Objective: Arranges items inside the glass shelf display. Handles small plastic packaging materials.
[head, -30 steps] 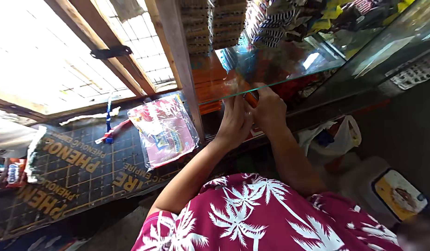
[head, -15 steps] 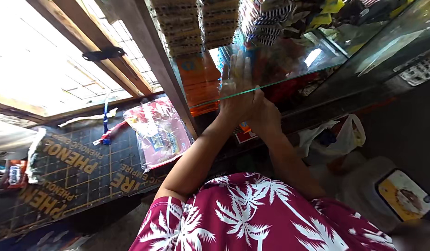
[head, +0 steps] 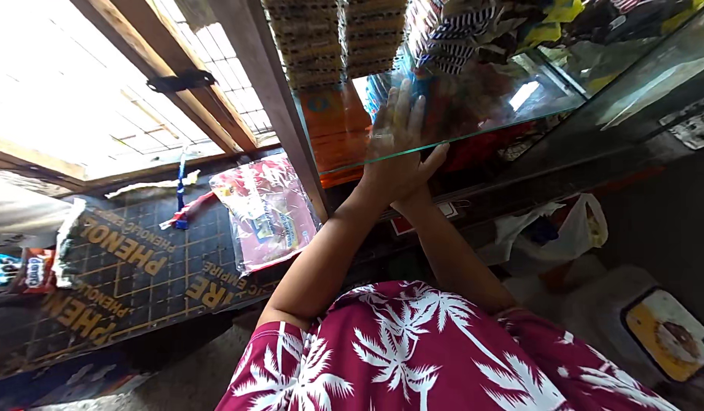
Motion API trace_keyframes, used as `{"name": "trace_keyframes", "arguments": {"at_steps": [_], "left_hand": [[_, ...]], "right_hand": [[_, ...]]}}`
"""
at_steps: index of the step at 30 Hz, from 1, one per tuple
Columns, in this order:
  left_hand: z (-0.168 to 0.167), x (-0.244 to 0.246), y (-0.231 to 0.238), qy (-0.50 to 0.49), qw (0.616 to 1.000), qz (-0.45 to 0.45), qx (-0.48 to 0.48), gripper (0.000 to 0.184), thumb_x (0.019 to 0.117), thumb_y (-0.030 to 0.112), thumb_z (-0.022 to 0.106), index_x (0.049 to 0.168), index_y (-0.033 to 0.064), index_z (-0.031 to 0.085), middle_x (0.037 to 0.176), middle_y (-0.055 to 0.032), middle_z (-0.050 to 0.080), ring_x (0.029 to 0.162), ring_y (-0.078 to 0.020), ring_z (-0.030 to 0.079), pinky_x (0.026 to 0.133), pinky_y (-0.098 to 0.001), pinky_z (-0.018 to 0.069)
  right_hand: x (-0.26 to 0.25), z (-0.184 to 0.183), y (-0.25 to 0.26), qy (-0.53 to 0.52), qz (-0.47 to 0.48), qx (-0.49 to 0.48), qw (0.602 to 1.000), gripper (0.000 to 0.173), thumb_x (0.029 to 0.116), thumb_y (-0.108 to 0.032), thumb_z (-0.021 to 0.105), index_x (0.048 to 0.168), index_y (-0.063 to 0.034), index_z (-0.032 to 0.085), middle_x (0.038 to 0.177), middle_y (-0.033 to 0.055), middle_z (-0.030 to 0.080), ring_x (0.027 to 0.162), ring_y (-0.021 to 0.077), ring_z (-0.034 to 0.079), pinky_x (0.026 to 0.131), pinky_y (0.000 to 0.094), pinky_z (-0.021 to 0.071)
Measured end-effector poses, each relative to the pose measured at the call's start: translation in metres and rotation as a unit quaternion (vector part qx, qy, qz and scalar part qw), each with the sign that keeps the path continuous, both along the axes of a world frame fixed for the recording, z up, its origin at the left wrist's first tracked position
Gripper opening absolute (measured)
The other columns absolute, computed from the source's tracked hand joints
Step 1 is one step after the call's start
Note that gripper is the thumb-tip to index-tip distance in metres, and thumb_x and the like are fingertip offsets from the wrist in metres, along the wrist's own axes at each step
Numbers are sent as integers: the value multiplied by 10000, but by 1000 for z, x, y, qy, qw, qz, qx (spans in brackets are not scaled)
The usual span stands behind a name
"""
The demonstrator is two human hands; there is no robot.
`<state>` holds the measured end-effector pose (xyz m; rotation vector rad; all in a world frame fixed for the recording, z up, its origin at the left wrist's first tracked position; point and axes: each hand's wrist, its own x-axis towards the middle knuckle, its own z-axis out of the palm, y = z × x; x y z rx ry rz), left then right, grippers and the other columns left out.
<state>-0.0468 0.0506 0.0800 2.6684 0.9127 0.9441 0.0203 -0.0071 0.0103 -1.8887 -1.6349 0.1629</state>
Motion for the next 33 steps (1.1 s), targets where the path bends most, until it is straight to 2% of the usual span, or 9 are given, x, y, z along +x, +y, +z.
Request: {"name": "trace_keyframes", "arguments": {"at_steps": [3, 6, 10, 17, 19, 21, 23, 26, 33], "left_hand": [[-3, -1, 2, -8, 1000, -11, -1, 821, 997, 611, 387, 1531, -11, 426, 1641, -249, 284, 1540, -384, 241, 1260, -486, 177], [-2, -1, 1, -7, 1000, -14, -17, 849, 996, 623, 391, 1545, -24, 393, 1650, -259, 252, 1548, -398, 207, 1262, -495, 166], [-2, 1, 0, -3, 1000, -19, -21, 888, 989, 653, 368, 1575, -13, 339, 1656, -257, 239, 1554, -412, 174, 1266, -521, 126], [-6, -16, -11, -36, 997, -62, -34, 851, 997, 573, 471, 1560, -50, 334, 1665, -251, 215, 1566, -383, 142, 1276, -496, 113], [-12, -37, -28, -54, 992, -94, -66, 821, 993, 531, 510, 1563, -34, 338, 1672, -225, 220, 1567, -380, 144, 1278, -500, 139], [-25, -65, -49, -91, 978, -156, -105, 719, 954, 407, 613, 1516, -5, 437, 1644, -190, 306, 1550, -361, 216, 1266, -513, 225], [-49, -98, -70, -108, 954, -227, -161, 548, 925, 273, 683, 1406, 33, 577, 1543, -144, 471, 1472, -277, 395, 1199, -470, 378], [-92, -146, -88, -123, 892, -329, -283, 338, 997, 191, 619, 1254, -22, 676, 1281, -158, 683, 1224, -200, 643, 1066, -370, 522], [-123, -188, -116, -178, 833, -274, -446, 385, 1030, 223, 589, 1279, -69, 628, 1289, -171, 677, 1207, -223, 658, 1074, -385, 524]], "right_hand": [[-2, 28, -23, 85, 17, -37, 996, 398, 896, -256, 764, 1171, 17, 675, 1120, 197, 698, 1097, 298, 671, 947, 504, 542], [-2, 15, -34, 77, -13, -7, 997, 475, 845, -191, 816, 1200, 76, 647, 1173, 253, 669, 1114, 348, 671, 970, 508, 542], [-4, -7, -17, 90, -4, 37, 995, 369, 918, -210, 747, 1163, 60, 687, 1114, 229, 714, 1093, 320, 689, 985, 482, 540], [-9, -10, 2, 185, -16, 90, 978, 430, 988, -132, 634, 1330, 121, 572, 1323, 274, 627, 1296, 315, 585, 1135, 419, 426], [-5, -14, -10, 198, 14, 115, 973, 438, 956, -108, 665, 1312, 131, 574, 1275, 272, 641, 1203, 286, 638, 1056, 395, 495], [0, -17, -28, 183, 39, 135, 973, 368, 921, -85, 722, 1242, 68, 630, 1218, 207, 664, 1104, 232, 675, 974, 369, 561], [7, -25, -46, 157, 62, 157, 973, 280, 898, -49, 708, 1153, 61, 673, 1227, 203, 678, 1122, 252, 681, 977, 385, 567], [16, -33, -61, 147, 72, 167, 972, 156, 930, -37, 645, 1052, 49, 691, 1232, 201, 677, 1167, 243, 670, 977, 350, 574], [21, -17, -21, -12, 89, 272, 958, 302, 966, 0, 538, 1210, -26, 714, 1303, 182, 663, 1234, 297, 622, 1060, 419, 507]]}}
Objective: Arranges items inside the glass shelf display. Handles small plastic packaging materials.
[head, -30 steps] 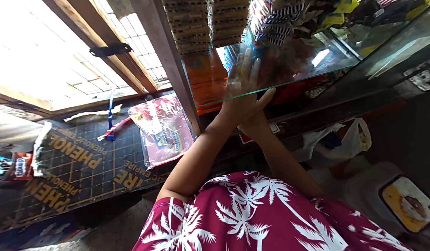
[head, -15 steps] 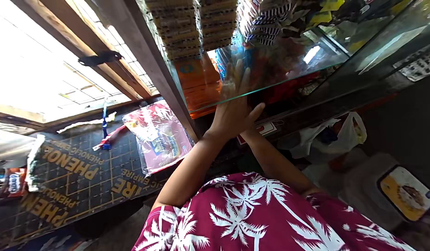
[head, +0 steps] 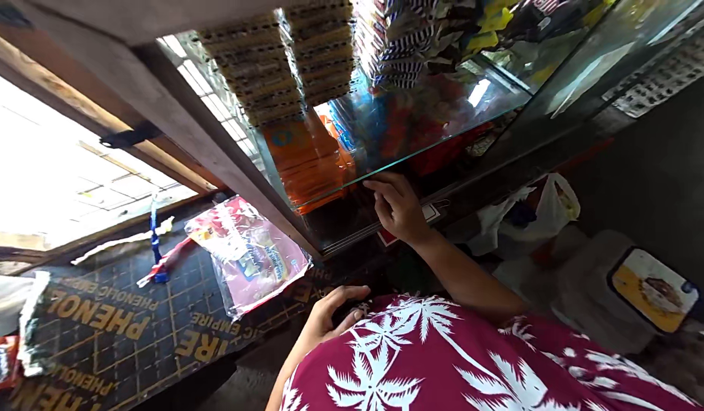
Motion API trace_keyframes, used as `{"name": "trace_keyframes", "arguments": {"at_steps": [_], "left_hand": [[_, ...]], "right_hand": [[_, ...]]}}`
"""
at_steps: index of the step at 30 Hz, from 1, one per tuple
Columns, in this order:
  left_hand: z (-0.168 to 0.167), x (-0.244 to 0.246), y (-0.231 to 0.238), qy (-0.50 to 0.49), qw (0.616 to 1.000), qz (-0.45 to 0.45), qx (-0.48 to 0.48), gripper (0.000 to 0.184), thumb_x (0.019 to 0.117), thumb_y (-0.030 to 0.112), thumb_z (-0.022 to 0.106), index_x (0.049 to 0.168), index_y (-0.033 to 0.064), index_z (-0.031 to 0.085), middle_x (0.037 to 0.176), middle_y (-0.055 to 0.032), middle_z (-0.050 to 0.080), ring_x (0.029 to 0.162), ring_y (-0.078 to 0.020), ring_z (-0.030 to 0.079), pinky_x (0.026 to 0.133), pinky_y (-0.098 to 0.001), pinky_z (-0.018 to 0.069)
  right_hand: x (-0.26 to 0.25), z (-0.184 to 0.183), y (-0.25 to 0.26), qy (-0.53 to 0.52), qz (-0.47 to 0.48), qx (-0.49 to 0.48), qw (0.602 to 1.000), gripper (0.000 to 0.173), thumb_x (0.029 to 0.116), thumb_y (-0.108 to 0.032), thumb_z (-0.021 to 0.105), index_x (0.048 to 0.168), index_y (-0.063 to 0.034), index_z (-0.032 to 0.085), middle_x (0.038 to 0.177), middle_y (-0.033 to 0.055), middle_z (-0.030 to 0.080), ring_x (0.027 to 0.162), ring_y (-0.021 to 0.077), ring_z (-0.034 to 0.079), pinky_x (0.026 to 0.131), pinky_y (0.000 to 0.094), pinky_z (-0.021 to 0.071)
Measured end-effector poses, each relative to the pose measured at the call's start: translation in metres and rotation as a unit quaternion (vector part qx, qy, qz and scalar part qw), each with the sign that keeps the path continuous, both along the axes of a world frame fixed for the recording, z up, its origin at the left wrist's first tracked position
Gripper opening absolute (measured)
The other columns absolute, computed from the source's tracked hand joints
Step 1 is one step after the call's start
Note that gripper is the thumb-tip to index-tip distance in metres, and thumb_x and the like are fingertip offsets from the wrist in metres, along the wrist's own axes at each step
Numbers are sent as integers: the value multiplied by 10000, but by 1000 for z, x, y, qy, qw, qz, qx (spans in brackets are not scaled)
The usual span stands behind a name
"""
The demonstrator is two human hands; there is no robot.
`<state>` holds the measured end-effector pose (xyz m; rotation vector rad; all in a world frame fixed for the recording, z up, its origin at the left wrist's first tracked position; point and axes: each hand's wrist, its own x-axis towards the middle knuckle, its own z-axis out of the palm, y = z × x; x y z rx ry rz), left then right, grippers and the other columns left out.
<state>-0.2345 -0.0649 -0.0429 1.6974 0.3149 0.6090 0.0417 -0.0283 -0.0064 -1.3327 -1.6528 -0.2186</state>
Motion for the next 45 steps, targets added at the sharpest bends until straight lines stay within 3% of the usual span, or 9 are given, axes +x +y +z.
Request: {"name": "trace_keyframes", "arguments": {"at_steps": [5, 9, 12, 15, 20, 23, 28, 39, 45], "left_hand": [[5, -1, 1, -4, 999, -3, 34, 358, 1010, 172, 610, 1295, -45, 630, 1302, -160, 670, 1218, -226, 646, 1075, -381, 523], [0, -6, -7, 3, 1000, 5, 25, 344, 1032, 195, 589, 1284, -33, 640, 1294, -149, 679, 1216, -224, 652, 1072, -383, 528], [1, -8, -9, 17, 1000, 4, 11, 348, 1025, 166, 581, 1289, -55, 625, 1303, -163, 671, 1229, -227, 644, 1088, -385, 514], [2, -9, -11, 38, 999, 7, 15, 357, 1013, 147, 591, 1290, -77, 625, 1303, -179, 667, 1228, -215, 643, 1082, -367, 516], [-2, -11, -10, 33, 999, 9, 24, 362, 1024, 169, 583, 1283, -79, 629, 1298, -185, 670, 1223, -212, 646, 1077, -365, 518], [0, -9, -10, 43, 999, 9, 21, 360, 1026, 155, 570, 1275, -101, 617, 1293, -195, 669, 1214, -214, 653, 1074, -369, 521], [2, 1, -9, 55, 998, -2, 20, 340, 1019, 145, 583, 1268, -81, 636, 1274, -177, 685, 1195, -196, 664, 1063, -349, 528], [6, -2, -11, 112, 993, 6, -31, 377, 989, 86, 552, 1299, -127, 586, 1294, -212, 668, 1219, -225, 654, 1081, -371, 509], [11, 7, -7, 137, 990, -34, -28, 382, 995, 81, 573, 1316, -126, 575, 1307, -218, 656, 1221, -215, 648, 1084, -380, 509]], "right_hand": [[-3, 20, 45, -174, -97, -55, 978, 527, 1032, -394, 503, 1489, -133, 538, 1607, 140, 432, 1536, 402, 277, 1229, 642, 169], [3, 21, 69, -175, -131, -79, 973, 704, 1021, -619, 377, 1422, -85, 599, 1572, 142, 480, 1513, 379, 339, 1202, 680, 160], [4, 19, 79, -184, -148, -77, 969, 779, 1003, -687, 313, 1489, -125, 547, 1628, 109, 409, 1560, 351, 240, 1224, 685, 9], [-2, 18, 62, -144, -135, -63, 978, 749, 1023, -649, 320, 1437, -81, 579, 1570, 131, 485, 1527, 357, 321, 1218, 691, 86], [-1, -9, -4, 121, -167, 9, 978, 758, 1058, -515, 239, 1550, 53, 338, 1656, 238, 272, 1563, 391, 178, 1268, 575, 130], [10, -11, -5, 361, -212, 65, 906, 752, 1043, -427, 340, 1598, 58, 192, 1668, 267, 178, 1560, 331, 186, 1267, 455, 191], [37, 11, 41, 515, -273, 126, 803, 712, 1094, -408, 302, 1640, -16, 65, 1703, 222, 75, 1584, 276, 125, 1281, 383, 154], [56, 10, 70, 489, -369, 62, 787, 765, 1080, -519, 261, 1645, -24, 117, 1690, 284, 45, 1574, 425, 67, 1270, 534, 120], [23, -6, -1, 472, -159, 4, 867, 784, 1070, -564, 306, 1662, -98, 90, 1728, 136, 76, 1586, 248, 140, 1266, 495, 224]]}}
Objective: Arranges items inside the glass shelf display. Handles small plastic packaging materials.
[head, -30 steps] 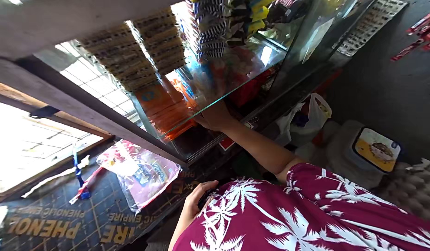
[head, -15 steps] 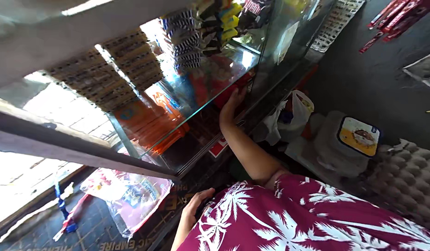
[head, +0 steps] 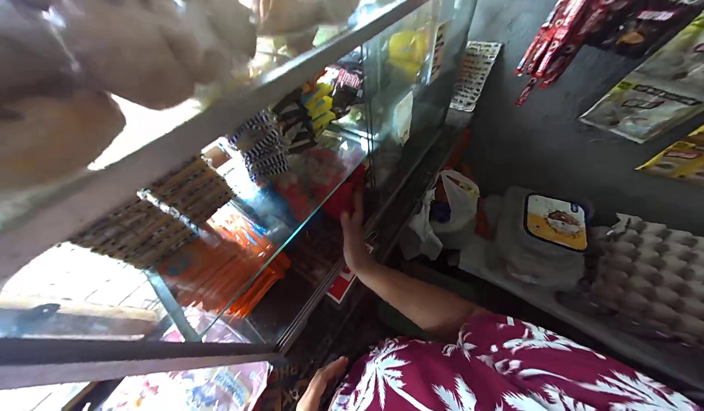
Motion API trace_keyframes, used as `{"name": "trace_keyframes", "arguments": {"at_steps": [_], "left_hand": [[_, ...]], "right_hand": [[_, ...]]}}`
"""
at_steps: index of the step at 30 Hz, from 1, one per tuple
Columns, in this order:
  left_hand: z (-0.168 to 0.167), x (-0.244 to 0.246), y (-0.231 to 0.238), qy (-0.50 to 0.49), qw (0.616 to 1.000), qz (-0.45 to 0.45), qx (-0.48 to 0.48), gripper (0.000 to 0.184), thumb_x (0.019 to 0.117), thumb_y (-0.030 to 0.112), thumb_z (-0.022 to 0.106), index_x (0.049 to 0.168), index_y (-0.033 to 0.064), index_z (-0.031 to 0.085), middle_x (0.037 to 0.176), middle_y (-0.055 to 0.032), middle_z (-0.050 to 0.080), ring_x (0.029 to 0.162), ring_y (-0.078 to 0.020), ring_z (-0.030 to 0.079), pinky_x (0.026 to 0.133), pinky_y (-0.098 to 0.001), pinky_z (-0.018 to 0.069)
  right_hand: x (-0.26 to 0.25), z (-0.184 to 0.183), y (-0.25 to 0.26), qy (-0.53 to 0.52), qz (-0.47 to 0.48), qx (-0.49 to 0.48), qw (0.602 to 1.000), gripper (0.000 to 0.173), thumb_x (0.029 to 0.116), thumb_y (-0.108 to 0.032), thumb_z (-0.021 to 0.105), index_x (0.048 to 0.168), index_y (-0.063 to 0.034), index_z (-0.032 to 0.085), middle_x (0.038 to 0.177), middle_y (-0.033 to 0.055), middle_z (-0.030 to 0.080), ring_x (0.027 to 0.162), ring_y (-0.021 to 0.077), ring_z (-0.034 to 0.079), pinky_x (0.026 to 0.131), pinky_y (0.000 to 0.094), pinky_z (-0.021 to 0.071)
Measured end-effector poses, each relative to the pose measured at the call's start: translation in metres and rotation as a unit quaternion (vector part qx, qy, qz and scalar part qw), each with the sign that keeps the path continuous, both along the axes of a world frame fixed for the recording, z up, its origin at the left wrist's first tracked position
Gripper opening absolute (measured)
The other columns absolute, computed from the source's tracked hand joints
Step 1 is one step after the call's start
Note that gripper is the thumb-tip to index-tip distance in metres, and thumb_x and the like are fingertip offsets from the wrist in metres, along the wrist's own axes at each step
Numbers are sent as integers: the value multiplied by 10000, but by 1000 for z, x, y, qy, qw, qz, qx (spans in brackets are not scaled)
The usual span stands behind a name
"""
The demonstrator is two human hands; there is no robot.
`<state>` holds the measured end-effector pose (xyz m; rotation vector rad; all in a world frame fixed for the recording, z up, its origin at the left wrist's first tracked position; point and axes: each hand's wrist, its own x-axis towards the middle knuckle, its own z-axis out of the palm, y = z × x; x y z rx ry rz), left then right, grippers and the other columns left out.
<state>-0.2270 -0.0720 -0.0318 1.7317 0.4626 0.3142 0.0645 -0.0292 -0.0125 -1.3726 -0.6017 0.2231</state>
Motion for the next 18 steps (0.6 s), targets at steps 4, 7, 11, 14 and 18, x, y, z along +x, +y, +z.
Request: {"name": "trace_keyframes", "arguments": {"at_steps": [4, 7, 11, 14, 18], "left_hand": [[-3, 12, 2, 2, 1000, -7, -7, 364, 1001, 71, 560, 1297, -140, 578, 1284, -239, 657, 1202, -230, 652, 1071, -387, 512], [8, 22, -1, 34, 999, -7, -2, 376, 994, 76, 566, 1299, -146, 572, 1282, -249, 653, 1185, -226, 660, 1056, -376, 516], [10, 33, -5, 49, 999, 1, -6, 380, 1005, 87, 549, 1318, -128, 569, 1288, -224, 658, 1194, -209, 654, 1055, -363, 514], [7, 40, -8, 33, 999, 1, -6, 366, 1008, 75, 548, 1315, -123, 575, 1292, -213, 661, 1202, -201, 653, 1063, -358, 516], [11, 49, -16, 37, 999, 19, -1, 344, 1000, 58, 552, 1300, -104, 600, 1293, -198, 667, 1208, -219, 653, 1071, -375, 518]], "right_hand": [[1, -32, -65, -187, 82, 50, 978, 782, 1082, -569, 268, 1460, 94, 437, 1515, 242, 491, 1450, 261, 442, 1208, 433, 367], [46, -41, -86, -331, -62, 13, 942, 649, 1075, -603, 223, 1377, -100, 499, 1471, 133, 545, 1404, 215, 483, 1158, 420, 395], [124, -18, -87, -253, -142, -83, 953, 757, 1074, -516, 218, 1504, 88, 371, 1627, 249, 319, 1515, 333, 326, 1228, 514, 294], [182, -11, -80, -194, -171, -108, 960, 646, 1101, -370, 233, 1590, 53, 252, 1676, 231, 223, 1556, 350, 229, 1261, 519, 221], [241, 4, -68, -112, -168, -96, 975, 642, 1116, -362, 201, 1609, 51, 206, 1687, 258, 160, 1580, 346, 161, 1287, 462, 157]]}}
